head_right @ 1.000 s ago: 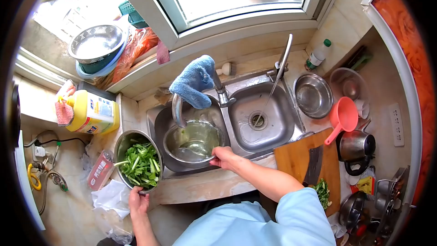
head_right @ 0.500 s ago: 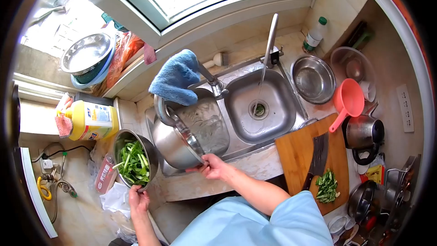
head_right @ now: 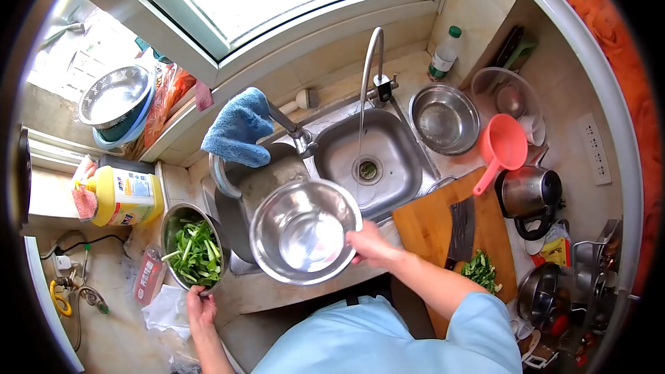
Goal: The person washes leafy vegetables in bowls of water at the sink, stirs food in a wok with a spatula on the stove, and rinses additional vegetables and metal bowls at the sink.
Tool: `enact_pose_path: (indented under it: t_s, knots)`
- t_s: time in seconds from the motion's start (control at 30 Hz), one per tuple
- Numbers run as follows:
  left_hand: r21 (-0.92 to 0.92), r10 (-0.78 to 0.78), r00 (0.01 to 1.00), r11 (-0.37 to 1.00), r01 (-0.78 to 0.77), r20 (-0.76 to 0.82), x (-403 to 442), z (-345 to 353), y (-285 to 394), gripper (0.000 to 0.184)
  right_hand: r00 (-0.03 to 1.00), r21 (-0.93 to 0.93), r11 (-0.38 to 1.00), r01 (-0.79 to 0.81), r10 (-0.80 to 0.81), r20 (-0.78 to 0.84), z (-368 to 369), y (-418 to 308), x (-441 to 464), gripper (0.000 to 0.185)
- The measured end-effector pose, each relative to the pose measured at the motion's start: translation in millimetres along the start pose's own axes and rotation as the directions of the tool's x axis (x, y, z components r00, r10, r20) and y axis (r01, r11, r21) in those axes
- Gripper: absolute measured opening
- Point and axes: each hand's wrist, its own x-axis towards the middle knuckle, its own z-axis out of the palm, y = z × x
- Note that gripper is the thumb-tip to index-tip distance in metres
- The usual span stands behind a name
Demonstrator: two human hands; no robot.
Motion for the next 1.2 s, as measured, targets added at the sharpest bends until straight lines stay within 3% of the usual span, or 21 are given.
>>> enact_pose_path:
  t_s: [0.2,0.3,0.37,0.43,0.47,0.53,0.57,0.63,0.7,0.83,0.9,0.93,1.03,1.1,1.17,1.2]
  knots:
    - [0.030,-0.042,0.998,0.999,0.041,0.038,-8,11,-12,0.025,0.855,-0.124,0.949,0.290,-0.315,-0.412,-62,-7,7,0.027]
    - [0.042,-0.057,0.996,0.998,0.055,0.067,-11,14,-16,0.025,0.937,-0.070,0.988,0.138,-0.153,-0.313,-81,-22,-9,0.029]
    - [0.042,-0.064,0.996,0.997,0.061,0.068,-12,16,-19,0.025,0.923,0.085,0.986,0.144,-0.103,-0.372,-90,-16,7,0.014]
    - [0.037,-0.047,0.997,0.998,0.045,0.063,-12,21,-21,0.025,0.929,0.293,0.953,0.075,0.040,-0.369,-95,-7,15,0.011]
    - [0.038,-0.039,0.998,0.999,0.037,0.056,-13,23,-21,0.025,0.941,0.451,0.892,0.025,0.131,-0.312,-96,-3,16,0.008]
    - [0.042,-0.025,0.999,0.999,0.023,0.046,-15,23,-24,0.025,0.979,0.691,0.697,-0.194,0.185,0.088,-111,26,45,0.008]
    - [0.054,-0.033,0.998,0.998,0.031,0.050,-14,22,-25,0.025,0.945,0.754,0.572,-0.324,0.161,0.284,-119,36,51,0.008]
    - [0.082,-0.055,0.997,0.995,0.050,0.057,-8,16,-25,0.026,0.862,0.744,0.509,-0.432,-0.009,0.506,-93,26,48,0.011]
    - [0.096,-0.060,0.997,0.994,0.056,0.043,0,13,-27,0.027,0.705,0.749,0.385,-0.539,-0.280,0.652,-70,46,67,0.018]
    - [0.105,-0.045,0.997,0.994,0.039,0.059,-16,24,-19,0.026,0.673,0.692,0.348,-0.632,-0.196,0.713,-23,52,47,0.016]
    - [0.114,-0.031,0.999,0.993,0.025,0.045,-23,30,-20,0.022,0.628,0.689,0.355,-0.632,-0.287,0.724,-17,75,55,0.018]
    - [0.111,-0.023,0.999,0.994,0.019,0.042,-20,28,-21,0.022,0.640,0.643,0.387,-0.661,-0.157,0.752,-18,77,55,0.016]
    - [0.107,-0.014,0.999,0.994,0.009,0.046,-6,19,-19,0.023,0.778,0.449,0.759,-0.471,0.118,0.617,-16,82,58,0.018]
    - [0.098,-0.029,0.999,0.995,0.025,0.046,-4,14,-18,0.023,0.808,0.395,0.781,-0.484,0.225,0.544,-4,86,53,0.021]
    - [0.082,-0.007,1.000,0.997,0.005,0.024,-3,15,-20,0.023,0.722,0.286,0.784,-0.552,0.278,0.633,-10,88,53,0.021]
    - [0.068,0.007,1.000,0.998,-0.008,0.014,-1,18,-22,0.023,0.787,0.219,0.853,-0.474,0.298,0.540,-8,73,34,0.021]
